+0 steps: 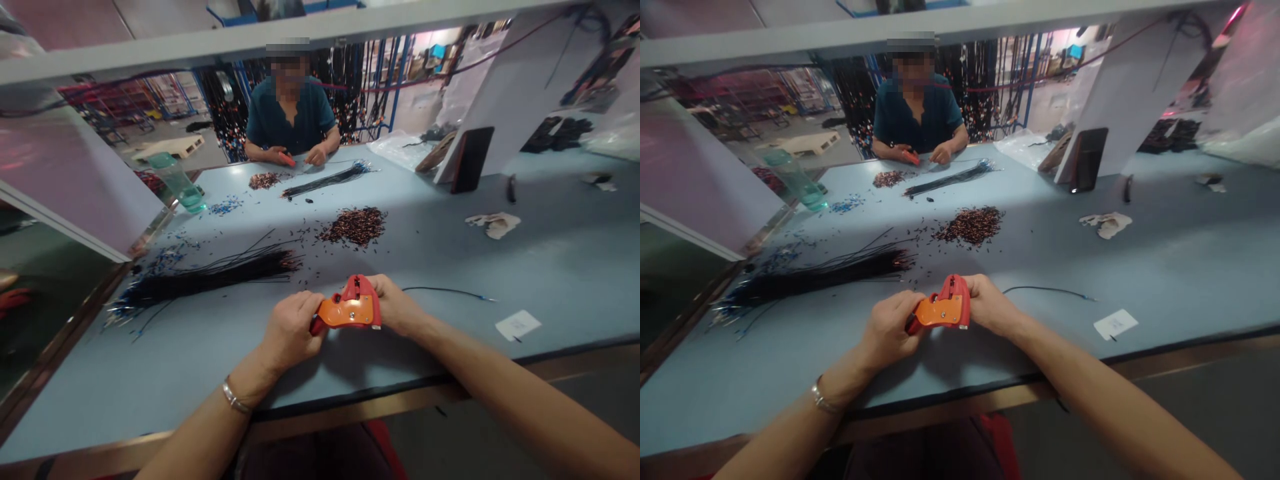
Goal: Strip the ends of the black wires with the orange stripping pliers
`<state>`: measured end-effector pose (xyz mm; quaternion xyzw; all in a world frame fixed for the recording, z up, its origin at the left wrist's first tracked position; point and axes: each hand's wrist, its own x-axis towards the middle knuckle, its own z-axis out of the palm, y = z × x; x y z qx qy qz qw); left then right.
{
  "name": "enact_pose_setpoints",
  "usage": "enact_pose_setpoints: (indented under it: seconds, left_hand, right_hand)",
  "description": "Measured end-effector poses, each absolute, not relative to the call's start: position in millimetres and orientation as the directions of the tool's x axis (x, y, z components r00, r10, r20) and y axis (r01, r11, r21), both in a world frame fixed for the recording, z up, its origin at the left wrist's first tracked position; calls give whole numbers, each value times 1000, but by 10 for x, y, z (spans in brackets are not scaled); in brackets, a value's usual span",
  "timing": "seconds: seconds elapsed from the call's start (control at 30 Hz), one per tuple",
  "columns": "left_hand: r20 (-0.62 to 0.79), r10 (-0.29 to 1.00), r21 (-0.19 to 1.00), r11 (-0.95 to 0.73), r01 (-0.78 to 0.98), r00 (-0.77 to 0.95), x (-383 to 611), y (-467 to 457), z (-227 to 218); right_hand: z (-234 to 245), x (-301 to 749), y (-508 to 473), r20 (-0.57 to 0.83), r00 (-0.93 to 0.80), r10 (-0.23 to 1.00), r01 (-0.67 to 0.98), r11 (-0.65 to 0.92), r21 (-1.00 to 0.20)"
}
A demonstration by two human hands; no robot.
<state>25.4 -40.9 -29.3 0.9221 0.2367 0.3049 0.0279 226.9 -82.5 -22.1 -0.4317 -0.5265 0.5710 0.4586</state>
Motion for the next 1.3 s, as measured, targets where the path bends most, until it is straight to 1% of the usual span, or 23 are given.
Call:
enact_pose_setpoints:
  seconds: [0.1,0.3,0.5,0.6,0.7,0.8,0.87,0.97,1.07,1.13,1.2,1.3]
  left_hand:
    - [555,454,194,-885,422,697,247,-412,-321]
    - [535,475,179,-872,456,699,240,-430,-307]
    - [553,474,175,-870,461,685,247,-440,-320]
    - [554,510,230,-853,468,658,245,-433,-324]
    - [536,611,352,-789,504,582,232,-411,-289]
    - [484,736,512,-677,528,475,211,-393,-214]
    - [425,791,623,-608,491,440,194,-391,-162]
    - [310,827,793,-497,352,470,174,-400,-127]
    - [177,843,926,-317,204,508,169,-407,-155]
    - [102,838,981,-174,86,535,176,-408,-183]
    - [34,814,999,-5,-52,580,191,-408,-193]
    - [-80,755,944,267,-194,651,218,-413,-171]
  right_hand:
    - [-235,2251,-812,-35,-224,974,-113,-61,-992]
    - [-228,2227,-800,-40,-247,968,-210,-94,-973]
    - [-235,2210,-807,-78,-229,970,-161,-117,-980]
    - [-226,2234,-792,-48,-218,975,-134,-79,-988]
    - [-210,2289,-769,-25,-217,976,-43,-35,-998]
    - [-198,2340,-759,-37,-202,979,61,-25,-998]
    - [-196,2358,-759,-17,-195,981,108,4,-994]
    - [-193,2371,-761,35,-195,980,194,74,-978]
    - [-182,2384,-760,69,-191,979,286,123,-950]
    - [-171,2394,-759,69,-185,980,335,129,-933]
    - [-166,2401,-758,70,-168,983,408,134,-903]
    - [-180,2407,-756,97,-187,978,550,186,-814]
